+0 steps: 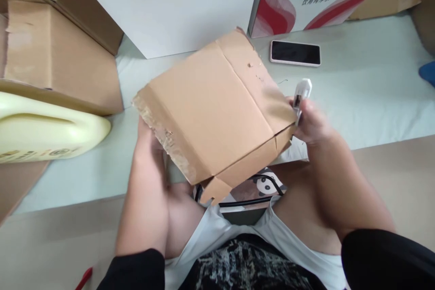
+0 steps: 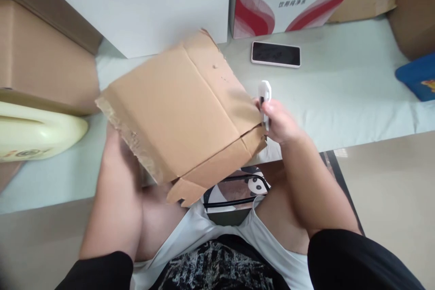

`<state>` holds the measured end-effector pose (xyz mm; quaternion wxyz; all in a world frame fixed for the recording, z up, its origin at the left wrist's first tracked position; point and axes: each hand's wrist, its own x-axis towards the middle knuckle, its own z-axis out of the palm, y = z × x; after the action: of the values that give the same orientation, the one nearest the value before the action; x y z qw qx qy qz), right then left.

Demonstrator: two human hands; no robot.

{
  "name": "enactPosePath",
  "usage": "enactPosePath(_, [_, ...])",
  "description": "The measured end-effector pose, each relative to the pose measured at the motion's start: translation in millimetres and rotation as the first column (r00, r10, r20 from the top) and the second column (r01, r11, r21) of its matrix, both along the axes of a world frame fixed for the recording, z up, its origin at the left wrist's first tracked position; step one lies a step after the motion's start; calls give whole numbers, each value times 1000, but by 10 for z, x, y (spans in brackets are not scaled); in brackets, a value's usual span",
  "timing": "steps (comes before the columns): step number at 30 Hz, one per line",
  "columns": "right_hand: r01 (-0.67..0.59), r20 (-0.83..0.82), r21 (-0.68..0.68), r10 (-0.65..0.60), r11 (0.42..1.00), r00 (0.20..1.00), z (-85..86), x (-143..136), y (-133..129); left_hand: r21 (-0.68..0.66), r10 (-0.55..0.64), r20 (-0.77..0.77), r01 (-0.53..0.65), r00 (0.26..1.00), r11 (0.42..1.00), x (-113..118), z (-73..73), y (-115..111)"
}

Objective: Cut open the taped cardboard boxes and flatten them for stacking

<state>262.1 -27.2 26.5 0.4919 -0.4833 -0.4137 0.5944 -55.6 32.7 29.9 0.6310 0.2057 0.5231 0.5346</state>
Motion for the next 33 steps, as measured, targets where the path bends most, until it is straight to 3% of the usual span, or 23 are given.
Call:
enactPosePath(5, [233,44,97,-238,968,970,-24,91,44,-112,-104,-83,94,991,989,-81,-100,-62])
enactPosePath(11, [67,64,25,-69,997,996,-152,-4,37,-148,-323,-17,317,946,937,-32,-153,-43])
enactPosePath(16, [209,177,-11,-204,978,963,-219,-122,56,-22,-374,19,375,927,927,-1,-153,12])
enactPosePath(20, [292,309,-9,-275,956,910,-232,-139,92,22,-491,-64,493,869,870,0,-177,25])
enactPosePath(24, [425,504,-11,-362,905,784,-286,-3,167,50,-349,-114,357,930,933,-82,-190,84])
enactPosePath(26, [421,660,-58,-281,905,697,-323,82,200,121,-237,-100,248,966,961,-153,-183,130])
enactPosePath(28, [324,805,-69,-140,943,577,-347,138,213,204,-117,-68,128,991,971,-213,-169,168])
enactPosePath(30, [177,867,-4,-84,984,491,-351,152,204,267,-2,-22,8,1000,964,-240,-152,191])
enactPosePath(33, [29,844,108,-107,994,526,-329,125,171,295,133,61,-145,989,944,-209,-128,210])
